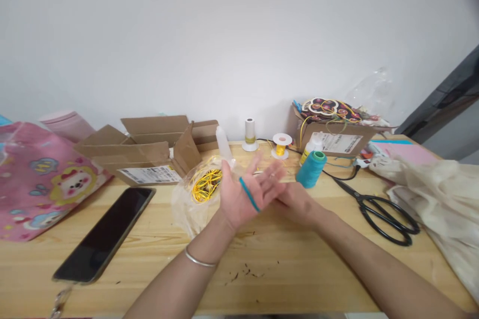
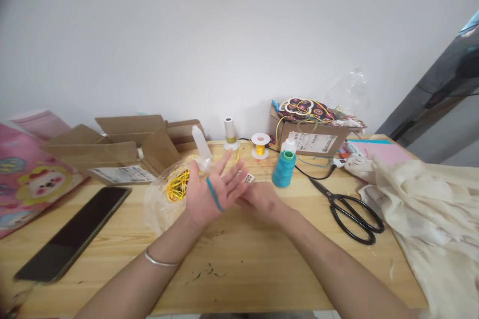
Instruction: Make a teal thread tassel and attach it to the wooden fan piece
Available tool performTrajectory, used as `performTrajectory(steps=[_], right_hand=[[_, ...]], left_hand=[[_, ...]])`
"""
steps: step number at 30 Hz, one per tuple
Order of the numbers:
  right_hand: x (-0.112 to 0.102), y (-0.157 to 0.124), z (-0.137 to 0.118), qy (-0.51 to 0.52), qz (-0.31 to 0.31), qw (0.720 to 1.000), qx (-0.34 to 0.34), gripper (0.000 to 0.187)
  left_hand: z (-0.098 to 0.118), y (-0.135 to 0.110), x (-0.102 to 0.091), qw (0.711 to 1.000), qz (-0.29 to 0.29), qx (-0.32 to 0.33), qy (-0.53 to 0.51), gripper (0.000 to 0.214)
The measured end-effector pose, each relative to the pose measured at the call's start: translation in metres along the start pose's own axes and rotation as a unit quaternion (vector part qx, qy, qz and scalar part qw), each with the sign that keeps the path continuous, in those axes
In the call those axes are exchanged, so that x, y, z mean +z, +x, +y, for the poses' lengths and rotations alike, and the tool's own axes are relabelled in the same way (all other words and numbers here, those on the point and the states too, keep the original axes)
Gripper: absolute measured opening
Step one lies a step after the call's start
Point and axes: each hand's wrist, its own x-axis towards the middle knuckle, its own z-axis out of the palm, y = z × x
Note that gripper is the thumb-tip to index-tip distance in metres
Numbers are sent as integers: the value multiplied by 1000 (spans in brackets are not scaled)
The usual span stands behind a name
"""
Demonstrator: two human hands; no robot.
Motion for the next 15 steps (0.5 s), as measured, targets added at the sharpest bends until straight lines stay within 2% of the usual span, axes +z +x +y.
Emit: performTrajectory(steps=[2, 6, 12, 15], right_hand=[[0, 0, -6, -83, -4, 996, -36, 25], [-6, -2, -20, -211, 25, 973, -90, 24], [-16, -8, -28, -237, 122, 949, -167, 26], [-20, -11, -23, -230, 134, 948, -175, 22]], left_hand=[[6, 4, -1, 993, 74, 92, 8, 76], [13, 7, -10, 980, 141, 138, 14, 73], [2, 6, -14, 983, 156, 99, 18, 69], [-13, 6, -11, 988, 153, 8, 15, 67]])
